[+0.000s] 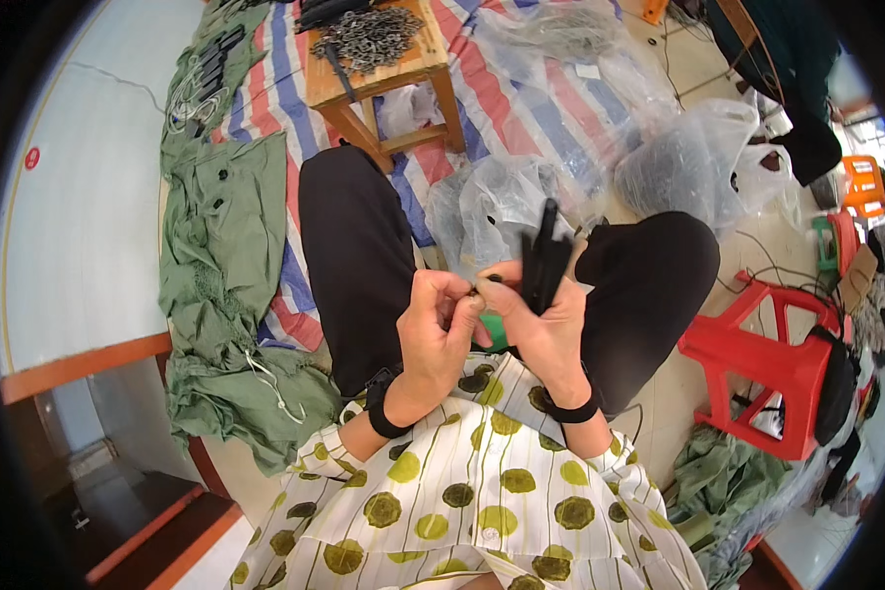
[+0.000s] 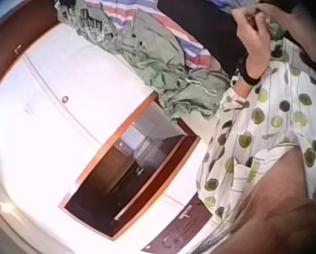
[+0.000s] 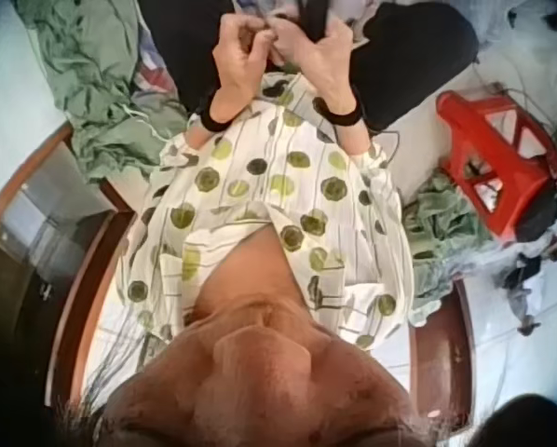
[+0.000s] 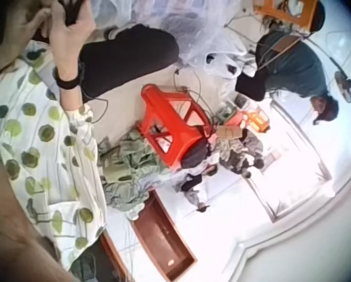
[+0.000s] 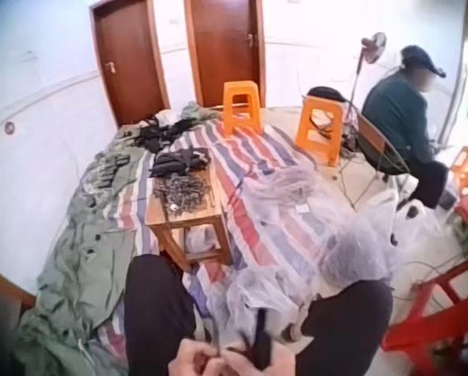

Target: Threading plastic buckles or sliders onto black straps for shoe assembly.

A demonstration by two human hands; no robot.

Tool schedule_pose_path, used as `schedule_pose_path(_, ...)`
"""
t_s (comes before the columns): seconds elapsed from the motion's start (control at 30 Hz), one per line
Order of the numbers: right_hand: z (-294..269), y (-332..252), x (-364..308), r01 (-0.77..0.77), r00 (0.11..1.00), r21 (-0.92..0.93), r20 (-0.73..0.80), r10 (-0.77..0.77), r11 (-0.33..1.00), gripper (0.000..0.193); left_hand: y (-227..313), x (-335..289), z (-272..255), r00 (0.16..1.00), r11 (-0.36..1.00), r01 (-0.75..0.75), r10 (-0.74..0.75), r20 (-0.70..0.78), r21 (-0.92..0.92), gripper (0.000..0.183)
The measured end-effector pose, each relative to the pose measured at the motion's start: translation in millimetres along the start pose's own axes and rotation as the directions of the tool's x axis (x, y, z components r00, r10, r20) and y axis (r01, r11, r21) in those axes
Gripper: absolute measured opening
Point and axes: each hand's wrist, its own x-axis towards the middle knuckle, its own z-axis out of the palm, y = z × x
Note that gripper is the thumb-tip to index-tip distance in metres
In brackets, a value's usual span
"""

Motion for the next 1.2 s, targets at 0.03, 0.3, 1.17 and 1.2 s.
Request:
schedule_pose_path(0.03,-3,-6,0,-0.135,0.991,0.172,0.038,0.130,0.976,0.010,7,0,5,0.999,0.998,0.038,-0.039,-0.029,-0.050,0.014)
schedule_pose_path(0.3,-1,-3,4,-0.172,0.981,0.217,0.126,0.147,0.961,0.012,6,6,-13,0.992,0.993,-0.005,-0.010,0.126,0.121,0.015)
schedule_pose_path(1.17,-2,0,10,-0.185,0.976,0.184,-0.077,0.202,0.965,0.018,5,16,-12,0.958,0.909,0.279,-0.240,0.157,-0.309,0.009)
schedule_pose_path(1.2,-2,1,10,-0.200,0.973,0.170,-0.082,0.216,0.965,0.016,4,17,-13,0.957,0.909,0.282,-0.243,0.159,-0.307,0.009)
